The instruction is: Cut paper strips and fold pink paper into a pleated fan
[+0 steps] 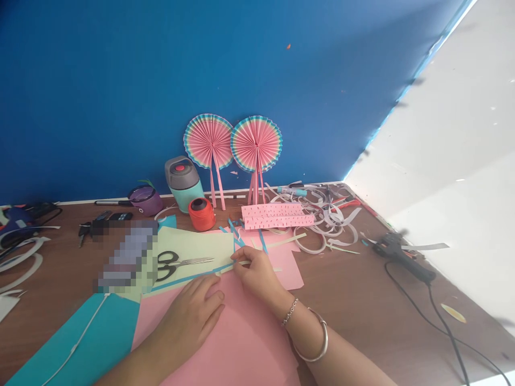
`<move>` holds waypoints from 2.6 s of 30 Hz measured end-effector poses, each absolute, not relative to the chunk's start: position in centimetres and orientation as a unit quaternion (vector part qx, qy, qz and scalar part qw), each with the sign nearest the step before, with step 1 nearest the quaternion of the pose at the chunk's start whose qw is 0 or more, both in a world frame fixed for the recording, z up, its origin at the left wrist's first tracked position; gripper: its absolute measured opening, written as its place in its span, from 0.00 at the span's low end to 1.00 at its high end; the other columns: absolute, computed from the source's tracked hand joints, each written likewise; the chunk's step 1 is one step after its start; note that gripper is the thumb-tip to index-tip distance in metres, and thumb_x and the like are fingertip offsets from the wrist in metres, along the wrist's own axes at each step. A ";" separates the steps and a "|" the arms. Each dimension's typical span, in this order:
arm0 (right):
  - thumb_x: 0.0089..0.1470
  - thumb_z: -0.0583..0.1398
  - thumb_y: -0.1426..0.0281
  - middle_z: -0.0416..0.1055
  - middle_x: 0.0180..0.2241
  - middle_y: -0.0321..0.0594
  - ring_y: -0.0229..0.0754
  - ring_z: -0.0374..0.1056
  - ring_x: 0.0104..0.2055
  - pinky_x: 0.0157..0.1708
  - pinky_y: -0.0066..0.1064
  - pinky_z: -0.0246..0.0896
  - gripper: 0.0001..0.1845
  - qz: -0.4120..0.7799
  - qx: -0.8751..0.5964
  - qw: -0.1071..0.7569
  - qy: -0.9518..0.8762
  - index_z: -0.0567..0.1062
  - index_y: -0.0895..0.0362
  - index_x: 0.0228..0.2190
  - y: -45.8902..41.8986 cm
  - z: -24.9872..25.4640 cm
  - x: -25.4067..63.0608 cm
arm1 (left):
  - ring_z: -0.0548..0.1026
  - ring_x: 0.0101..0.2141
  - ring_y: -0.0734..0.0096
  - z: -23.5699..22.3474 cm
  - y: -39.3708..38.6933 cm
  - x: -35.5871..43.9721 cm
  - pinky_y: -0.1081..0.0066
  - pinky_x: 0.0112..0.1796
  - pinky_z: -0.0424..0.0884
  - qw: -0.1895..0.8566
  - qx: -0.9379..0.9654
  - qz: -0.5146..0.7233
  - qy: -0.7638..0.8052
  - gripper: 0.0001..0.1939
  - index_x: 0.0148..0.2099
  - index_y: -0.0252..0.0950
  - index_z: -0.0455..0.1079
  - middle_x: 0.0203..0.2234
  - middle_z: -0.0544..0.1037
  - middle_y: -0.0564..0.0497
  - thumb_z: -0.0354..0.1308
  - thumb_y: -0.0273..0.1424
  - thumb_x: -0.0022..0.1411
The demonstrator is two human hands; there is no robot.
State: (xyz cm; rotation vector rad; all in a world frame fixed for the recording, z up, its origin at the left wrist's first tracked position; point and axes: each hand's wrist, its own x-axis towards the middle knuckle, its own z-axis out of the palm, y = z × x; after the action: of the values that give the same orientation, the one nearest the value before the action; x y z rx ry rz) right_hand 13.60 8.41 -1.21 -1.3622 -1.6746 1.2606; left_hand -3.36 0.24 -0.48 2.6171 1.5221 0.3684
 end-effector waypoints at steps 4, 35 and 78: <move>0.42 0.54 0.74 0.72 0.27 0.36 0.38 0.65 0.27 0.27 0.27 0.58 0.09 0.475 -0.520 0.318 -0.635 0.72 0.58 0.29 8.4 -1.3 13.5 | 0.70 0.43 0.59 -0.3 0.2 -3.3 0.57 0.42 0.72 0.039 0.860 0.122 0.494 0.09 0.33 0.37 0.66 0.43 0.70 0.43 0.48 0.20 0.60; 0.42 0.53 0.74 0.70 0.26 0.36 0.36 0.63 0.25 0.24 0.26 0.55 0.09 0.473 -0.526 0.312 -0.635 0.71 0.58 0.29 8.2 -1.1 13.4 | 0.69 0.40 0.60 -0.8 0.1 -3.4 0.57 0.41 0.72 0.022 0.860 0.151 0.487 0.09 0.33 0.36 0.65 0.40 0.69 0.44 0.48 0.19 0.59; 0.42 0.53 0.76 0.72 0.27 0.36 0.36 0.65 0.25 0.25 0.26 0.57 0.11 0.456 -0.540 0.294 -0.643 0.72 0.58 0.29 8.0 -0.8 13.2 | 0.69 0.51 0.54 -1.4 0.2 -3.4 0.53 0.47 0.69 -0.025 0.866 0.137 0.480 0.09 0.40 0.36 0.67 0.53 0.69 0.40 0.47 0.24 0.62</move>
State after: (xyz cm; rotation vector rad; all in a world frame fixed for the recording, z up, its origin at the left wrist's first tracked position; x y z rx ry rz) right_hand 13.22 8.00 -0.84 -1.4387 -1.7107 1.2148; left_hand -3.41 0.15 -1.37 2.7647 1.5327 0.4374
